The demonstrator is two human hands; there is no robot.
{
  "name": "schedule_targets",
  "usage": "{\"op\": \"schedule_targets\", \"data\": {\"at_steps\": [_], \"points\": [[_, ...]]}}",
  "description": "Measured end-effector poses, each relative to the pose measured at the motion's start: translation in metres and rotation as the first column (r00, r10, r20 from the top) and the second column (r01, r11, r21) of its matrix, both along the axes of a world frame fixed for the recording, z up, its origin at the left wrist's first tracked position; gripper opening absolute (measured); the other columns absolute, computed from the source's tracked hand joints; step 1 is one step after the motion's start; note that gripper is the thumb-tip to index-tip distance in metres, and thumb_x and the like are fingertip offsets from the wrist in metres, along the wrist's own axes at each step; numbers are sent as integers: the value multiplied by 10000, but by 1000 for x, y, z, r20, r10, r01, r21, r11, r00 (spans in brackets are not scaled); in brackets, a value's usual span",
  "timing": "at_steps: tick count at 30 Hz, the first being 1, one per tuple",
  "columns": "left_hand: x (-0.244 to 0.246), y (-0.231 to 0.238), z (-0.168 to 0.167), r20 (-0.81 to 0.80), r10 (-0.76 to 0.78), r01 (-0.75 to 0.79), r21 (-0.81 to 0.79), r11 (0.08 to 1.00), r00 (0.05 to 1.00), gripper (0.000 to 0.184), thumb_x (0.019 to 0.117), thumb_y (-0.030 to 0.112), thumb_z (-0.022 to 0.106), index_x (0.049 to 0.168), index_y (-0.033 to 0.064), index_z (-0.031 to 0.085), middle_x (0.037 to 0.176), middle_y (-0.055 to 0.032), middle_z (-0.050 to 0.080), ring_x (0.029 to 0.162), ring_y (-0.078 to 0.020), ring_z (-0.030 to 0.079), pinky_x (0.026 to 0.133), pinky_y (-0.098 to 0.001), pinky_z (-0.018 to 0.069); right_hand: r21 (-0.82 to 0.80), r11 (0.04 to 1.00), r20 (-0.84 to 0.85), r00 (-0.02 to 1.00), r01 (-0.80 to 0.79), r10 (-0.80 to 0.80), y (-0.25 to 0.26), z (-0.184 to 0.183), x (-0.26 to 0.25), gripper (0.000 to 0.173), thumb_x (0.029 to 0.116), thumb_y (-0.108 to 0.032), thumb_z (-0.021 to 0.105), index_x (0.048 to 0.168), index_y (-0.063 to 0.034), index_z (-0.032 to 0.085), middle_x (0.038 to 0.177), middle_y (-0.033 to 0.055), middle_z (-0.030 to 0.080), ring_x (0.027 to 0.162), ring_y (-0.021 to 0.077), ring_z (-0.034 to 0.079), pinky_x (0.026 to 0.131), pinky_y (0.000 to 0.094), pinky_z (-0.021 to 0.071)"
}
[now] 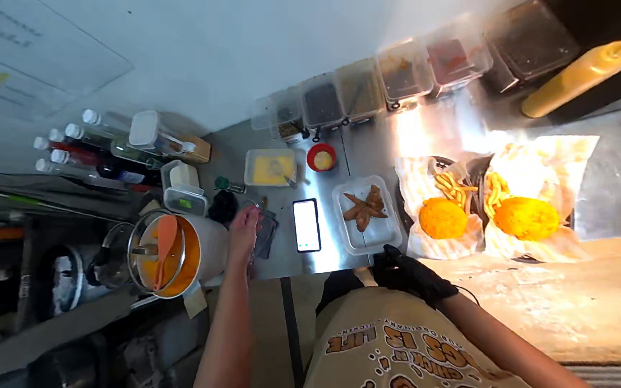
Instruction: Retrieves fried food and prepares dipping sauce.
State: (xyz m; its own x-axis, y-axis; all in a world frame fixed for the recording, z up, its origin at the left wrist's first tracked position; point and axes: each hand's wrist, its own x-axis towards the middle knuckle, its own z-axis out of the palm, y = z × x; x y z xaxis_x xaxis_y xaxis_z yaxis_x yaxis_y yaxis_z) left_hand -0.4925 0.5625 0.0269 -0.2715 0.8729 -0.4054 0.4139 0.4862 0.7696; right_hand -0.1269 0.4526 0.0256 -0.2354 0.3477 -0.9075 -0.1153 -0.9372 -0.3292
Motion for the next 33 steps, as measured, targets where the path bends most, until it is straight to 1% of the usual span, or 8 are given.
{"op": "schedule_targets", "data": {"at_steps": [2,7,9,12,15,20,27,33], "points": [[-18,28,0,-81,-75,76,10,997,994,422,1098,290,490,1412,14,548,1357,-198,617,1192,-282,648,1008,-470,534,-40,997,20,998,66,-65,4,3,-15,533,1137,-397,237,1519,-64,401,1430,196,545,1202,297,596,948,459,484],[-24,89,-5,-254,-375,378,-39,925,892,468,1078,331,534,1444,40,528,1417,-192,586,1254,-313,620,1052,-521,509,150,965,196,950,214,-242,-17,-73,-47,519,1105,-429,379,1305,-10,610,1138,141,722,980,232,709,836,425,588],[-21,102,-12,-276,-479,493,-23,870,833,458,1075,317,539,1433,32,539,1426,-203,569,1279,-327,596,1068,-528,494,189,928,225,906,321,-359,-20,-78,-57,468,1099,-378,426,1268,18,609,1090,141,740,955,230,724,803,405,597],[-22,109,-26,-312,-543,575,12,818,779,425,1057,291,575,1392,31,580,1389,-209,585,1261,-342,595,1056,-541,490,196,904,280,861,381,-424,-18,-74,-69,446,1103,-341,432,1311,26,577,1120,162,724,972,240,715,795,405,589],[-13,114,-40,-311,-623,654,-8,756,717,418,1027,312,630,1348,45,616,1363,-188,595,1249,-330,593,1050,-528,498,189,897,293,849,399,-439,-24,-88,-70,528,1103,-439,391,1360,-14,570,1155,159,718,1002,253,716,811,421,597],[-1,137,-38,-262,-661,697,69,714,703,369,1045,314,593,1299,53,657,1364,-172,597,1255,-319,585,1050,-531,488,236,874,355,799,426,-485,-25,-94,-83,497,1092,-434,446,1273,-4,615,1026,138,740,892,227,731,763,402,610],[22,191,-9,-296,-684,741,169,650,667,378,1071,297,545,1327,31,626,1353,-197,596,1234,-335,598,1033,-551,493,293,868,392,777,401,-492,-22,-80,-89,394,1079,-380,504,1006,-37,684,827,48,748,753,158,730,719,349,615],[29,209,-4,-268,-669,719,194,667,693,356,1067,284,563,1308,33,637,1366,-196,586,1217,-319,614,1012,-530,515,266,886,479,746,379,-463,-15,-16,-68,326,1080,-274,494,1037,-38,715,856,40,735,791,121,709,793,326,599]]}}
